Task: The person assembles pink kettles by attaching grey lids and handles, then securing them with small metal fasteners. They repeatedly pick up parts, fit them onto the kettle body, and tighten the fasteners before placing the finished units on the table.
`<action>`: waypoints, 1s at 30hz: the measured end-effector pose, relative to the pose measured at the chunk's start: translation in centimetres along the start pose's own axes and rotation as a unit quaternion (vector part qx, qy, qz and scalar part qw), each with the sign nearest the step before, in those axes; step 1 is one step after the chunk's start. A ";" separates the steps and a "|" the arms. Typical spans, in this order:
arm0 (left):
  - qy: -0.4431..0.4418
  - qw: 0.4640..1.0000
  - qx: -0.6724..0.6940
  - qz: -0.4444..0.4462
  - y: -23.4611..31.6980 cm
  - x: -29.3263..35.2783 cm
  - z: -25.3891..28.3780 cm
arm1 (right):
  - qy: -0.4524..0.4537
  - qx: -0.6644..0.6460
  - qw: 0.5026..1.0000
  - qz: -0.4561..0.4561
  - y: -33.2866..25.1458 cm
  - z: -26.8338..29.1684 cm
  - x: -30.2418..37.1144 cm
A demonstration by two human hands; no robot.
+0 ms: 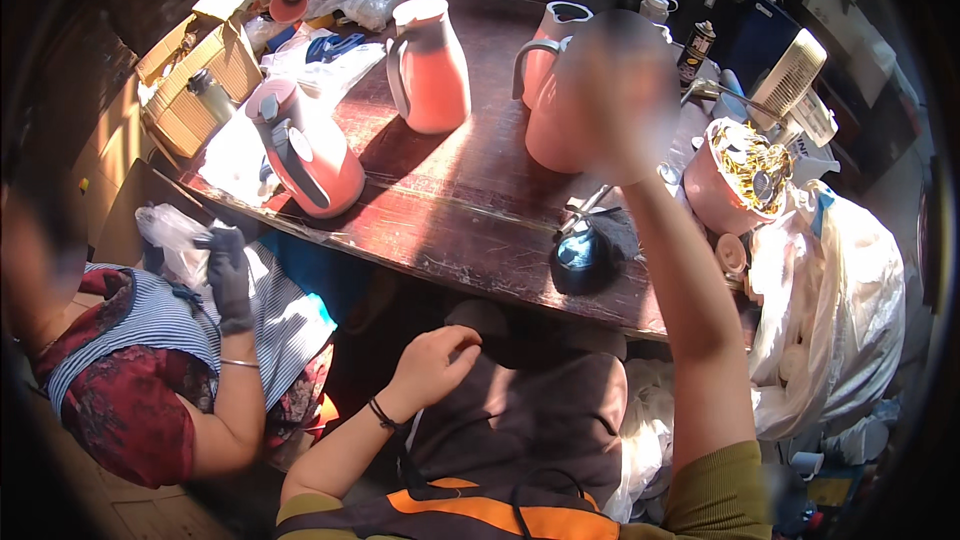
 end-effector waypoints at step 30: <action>-0.323 0.939 -0.083 -0.087 11.9 -3.5 -5.0 | 0.191 -0.220 0.658 -0.695 5.7 19.1 69.2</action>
Point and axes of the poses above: each hand's wrist, its own x-axis away from the middle knuckle, its own z-axis out of the back of the hand, y = z × x, the point moved 2 cm from there along -x, towards the middle knuckle, and after that the axes turned 13 degrees about -y, right-handed, at the moved point
